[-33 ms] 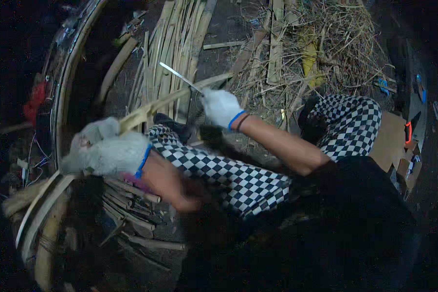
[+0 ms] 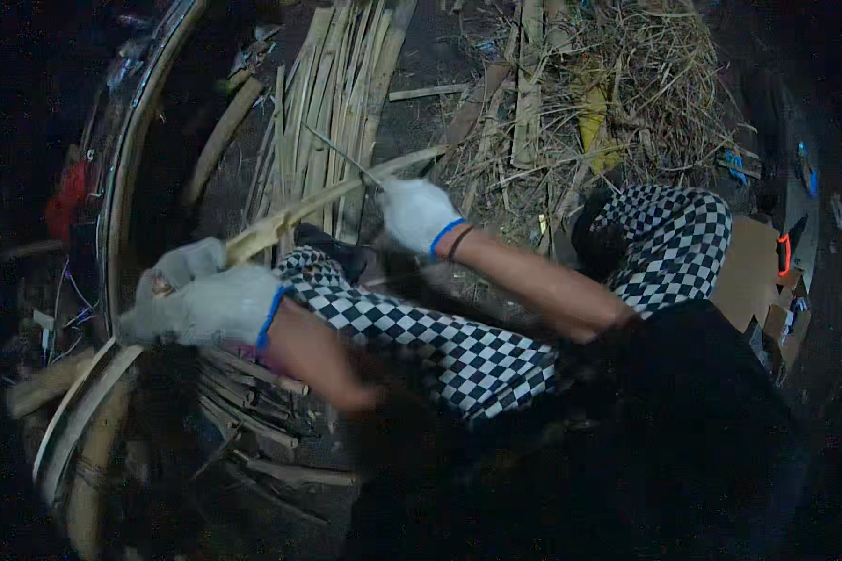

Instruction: Shaving and processing bamboo strips using a machete.

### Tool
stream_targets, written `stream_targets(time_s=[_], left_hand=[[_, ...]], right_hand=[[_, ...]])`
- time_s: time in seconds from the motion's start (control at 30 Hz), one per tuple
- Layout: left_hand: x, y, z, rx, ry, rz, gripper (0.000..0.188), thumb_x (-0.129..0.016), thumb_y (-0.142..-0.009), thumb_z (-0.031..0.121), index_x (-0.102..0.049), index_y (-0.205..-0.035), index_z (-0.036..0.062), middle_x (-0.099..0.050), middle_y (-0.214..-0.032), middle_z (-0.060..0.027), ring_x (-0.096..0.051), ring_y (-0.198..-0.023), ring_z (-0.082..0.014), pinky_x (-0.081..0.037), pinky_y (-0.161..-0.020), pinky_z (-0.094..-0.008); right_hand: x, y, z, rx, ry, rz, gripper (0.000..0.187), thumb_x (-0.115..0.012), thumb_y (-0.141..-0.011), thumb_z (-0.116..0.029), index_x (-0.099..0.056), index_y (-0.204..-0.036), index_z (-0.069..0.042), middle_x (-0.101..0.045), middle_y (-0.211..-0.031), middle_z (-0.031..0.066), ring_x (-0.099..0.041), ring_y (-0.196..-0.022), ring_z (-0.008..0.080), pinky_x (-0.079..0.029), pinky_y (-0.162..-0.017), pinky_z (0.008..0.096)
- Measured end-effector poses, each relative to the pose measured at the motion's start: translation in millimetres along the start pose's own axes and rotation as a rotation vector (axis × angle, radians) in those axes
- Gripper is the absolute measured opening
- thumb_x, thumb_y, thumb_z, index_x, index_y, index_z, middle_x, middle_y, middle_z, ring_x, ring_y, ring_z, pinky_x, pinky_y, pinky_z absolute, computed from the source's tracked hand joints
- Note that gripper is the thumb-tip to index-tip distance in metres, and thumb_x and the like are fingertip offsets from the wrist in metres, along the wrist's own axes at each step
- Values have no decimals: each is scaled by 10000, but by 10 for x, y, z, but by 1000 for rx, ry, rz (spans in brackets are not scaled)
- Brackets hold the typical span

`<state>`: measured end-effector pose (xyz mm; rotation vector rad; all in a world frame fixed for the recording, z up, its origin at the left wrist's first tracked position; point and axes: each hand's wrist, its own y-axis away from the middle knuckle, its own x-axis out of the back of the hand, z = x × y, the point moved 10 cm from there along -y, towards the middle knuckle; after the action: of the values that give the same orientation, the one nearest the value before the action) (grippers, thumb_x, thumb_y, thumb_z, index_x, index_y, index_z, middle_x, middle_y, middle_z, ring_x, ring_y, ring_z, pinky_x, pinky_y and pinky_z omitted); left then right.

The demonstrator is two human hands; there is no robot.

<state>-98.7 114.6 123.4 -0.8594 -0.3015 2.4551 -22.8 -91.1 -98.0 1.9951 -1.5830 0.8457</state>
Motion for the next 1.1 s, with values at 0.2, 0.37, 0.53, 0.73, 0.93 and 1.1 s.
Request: stream_targets(time_s=[0.2, 0.37, 0.53, 0.73, 0.93, 1.1], left_hand=[[-36, -65, 118, -38, -58, 30, 570, -325, -879, 655, -369, -676, 124, -242, -482, 17, -162, -376, -113, -127, -344, -264], [17, -210, -134, 38, 11, -105, 524, -299, -903, 613, -351, -621, 174, -224, -483, 23, -167, -377, -123, -125, -358, -268], [391, -390, -16, 4, -124, 30, 494, -304, -888, 638, -410, -723, 185, -285, -518, 13, -227, -413, -139, -184, -379, -288], [467, -129, -210, -11, -249, 319, 489, -328, -881, 637, -397, -750, 170, -327, -561, -5, -289, -468, -162, -215, -393, -292], [843, -722, -208, 32, -224, 11, 473, -345, -889, 590, -443, -749, 149, -438, -670, -39, -394, -541, -185, -314, -414, -318], [775, -477, -462, 119, -230, 214, 501, -347, -866, 630, -429, -707, 162, -389, -638, -17, -322, -507, -179, -239, -403, -316]], right_hand=[[52, 137, -607, 346, -127, 70, 169, -533, -800, -139, -487, -940, -54, -571, -616, 157, -603, -607, 361, -476, -526, 450], [-447, -336, 1068, -100, 129, -26, 215, -497, -791, -159, -572, -961, -50, -629, -733, 209, -625, -689, 380, -504, -601, 470], [-356, -269, 119, 201, 62, 68, 171, -507, -780, -160, -562, -896, -46, -610, -656, 182, -623, -633, 356, -489, -539, 465], [-775, -330, 1620, -149, 150, -42, 186, -510, -799, -169, -543, -908, -22, -620, -723, 209, -609, -684, 402, -500, -608, 471], [-806, -323, 572, 187, 167, -114, 207, -516, -789, -162, -603, -957, -81, -638, -728, 187, -634, -661, 341, -506, -579, 447], [-855, -562, 1978, -268, 188, -56, 233, -521, -803, -217, -609, -955, -64, -646, -758, 198, -645, -725, 353, -519, -623, 450]])
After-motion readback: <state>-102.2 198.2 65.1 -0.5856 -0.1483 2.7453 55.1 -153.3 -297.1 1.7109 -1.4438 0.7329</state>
